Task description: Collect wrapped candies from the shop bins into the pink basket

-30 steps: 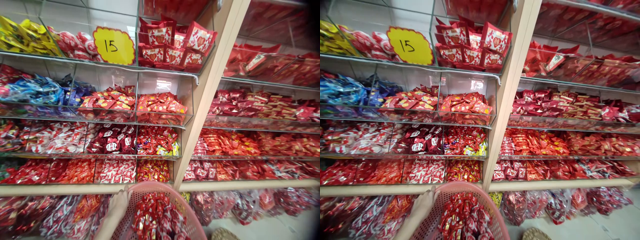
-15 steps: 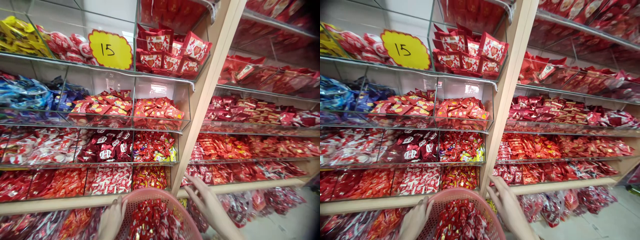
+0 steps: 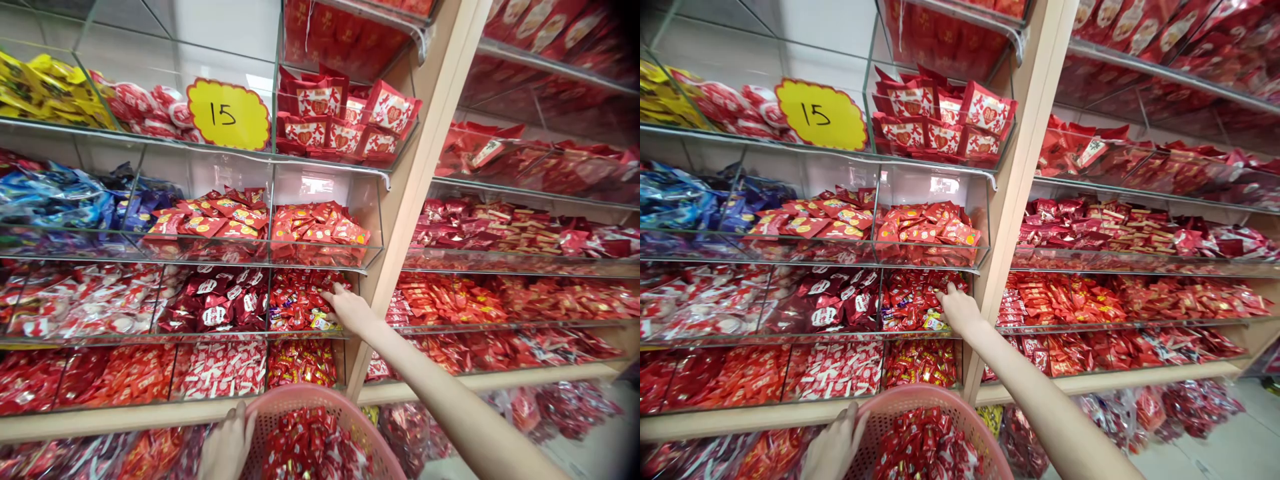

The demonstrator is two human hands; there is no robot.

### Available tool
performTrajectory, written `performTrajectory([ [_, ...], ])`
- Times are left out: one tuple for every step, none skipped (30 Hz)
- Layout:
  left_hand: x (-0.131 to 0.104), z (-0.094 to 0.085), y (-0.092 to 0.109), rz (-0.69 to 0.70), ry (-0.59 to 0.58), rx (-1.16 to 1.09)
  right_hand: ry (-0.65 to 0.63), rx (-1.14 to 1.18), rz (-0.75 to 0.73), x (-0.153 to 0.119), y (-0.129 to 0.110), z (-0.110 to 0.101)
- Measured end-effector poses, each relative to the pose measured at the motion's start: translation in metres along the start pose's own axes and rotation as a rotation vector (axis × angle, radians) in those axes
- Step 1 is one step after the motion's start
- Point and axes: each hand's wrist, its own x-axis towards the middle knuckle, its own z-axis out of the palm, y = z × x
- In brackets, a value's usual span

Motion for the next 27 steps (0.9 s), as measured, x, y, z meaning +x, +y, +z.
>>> performTrajectory([
  [0.0,0.0,0.0,0.001,-0.002,0.005,-0.013,0.017,-0.011,0.001,0.002,-0.001],
  [0.0,0.001,0.0,0.003,-0.004,0.009,-0.02,0.029,-0.021,0.002,0.005,-0.002],
  [0.0,0.001,0.0,0.004,-0.006,0.013,-0.024,0.036,-0.027,0.003,0.006,-0.002],
  [0.001,0.001,-0.001,0.002,-0.008,0.014,-0.027,0.038,-0.03,0.004,0.007,-0.003],
  [0.001,0.002,-0.001,0.0,-0.009,0.013,-0.031,0.035,-0.031,0.005,0.007,-0.003],
  [0.001,0.003,-0.001,-0.002,-0.009,0.011,-0.034,0.028,-0.03,0.005,0.007,-0.003],
  [0.001,0.003,-0.001,-0.004,-0.01,0.008,-0.033,0.018,-0.03,0.006,0.006,-0.003],
  [0.0,0.004,-0.002,-0.006,-0.01,0.004,-0.028,0.009,-0.032,0.006,0.005,-0.002],
  [0.0,0.004,-0.002,-0.006,-0.01,0.001,-0.021,0.004,-0.035,0.007,0.004,-0.001],
  [0.0,0.005,-0.002,-0.002,-0.009,-0.001,-0.012,0.003,-0.037,0.008,0.003,0.0],
  [0.0,0.005,-0.002,0.001,-0.007,-0.003,-0.002,0.007,-0.04,0.009,0.002,0.001],
  [0.0,0.005,-0.002,0.003,-0.008,-0.006,0.007,0.015,-0.044,0.01,0.002,0.002],
  [0.0,0.005,-0.003,0.005,-0.01,-0.01,0.017,0.025,-0.046,0.011,0.002,0.002],
  [0.0,0.005,-0.003,0.006,-0.011,-0.013,0.03,0.033,-0.047,0.012,0.003,0.003],
  [0.0,0.005,-0.003,0.005,-0.012,-0.017,0.044,0.037,-0.046,0.013,0.003,0.003],
  [0.0,0.005,-0.003,0.003,-0.011,-0.02,0.06,0.037,-0.046,0.014,0.004,0.003],
  [0.0,0.005,-0.003,0.0,-0.011,-0.024,0.071,0.033,-0.044,0.015,0.005,0.003],
  [0.0,0.005,-0.003,-0.003,-0.01,-0.026,0.073,0.029,-0.046,0.016,0.005,0.003],
  [0.0,0.006,-0.003,-0.008,-0.008,-0.027,0.068,0.026,-0.056,0.017,0.005,0.003],
  [0.0,0.006,-0.003,-0.01,-0.006,-0.028,0.058,0.024,-0.07,0.018,0.004,0.004],
  [0.0,0.006,-0.003,-0.01,-0.005,-0.029,0.049,0.024,-0.085,0.018,0.003,0.005],
  [-0.001,0.006,-0.003,-0.008,-0.005,-0.03,0.045,0.026,-0.1,0.019,0.003,0.006],
  [-0.001,0.006,-0.003,-0.006,-0.005,-0.032,0.046,0.029,-0.11,0.02,0.002,0.008],
  [-0.001,0.006,-0.003,-0.003,-0.004,-0.035,0.051,0.033,-0.115,0.021,0.002,0.01],
  [-0.001,0.006,-0.003,-0.001,-0.004,-0.038,0.056,0.039,-0.116,0.022,0.002,0.012],
  [-0.001,0.006,-0.004,-0.001,-0.002,-0.039,0.059,0.05,-0.118,0.023,0.002,0.014],
  [-0.001,0.006,-0.004,-0.001,0.0,-0.039,0.06,0.066,-0.128,0.024,0.004,0.016],
])
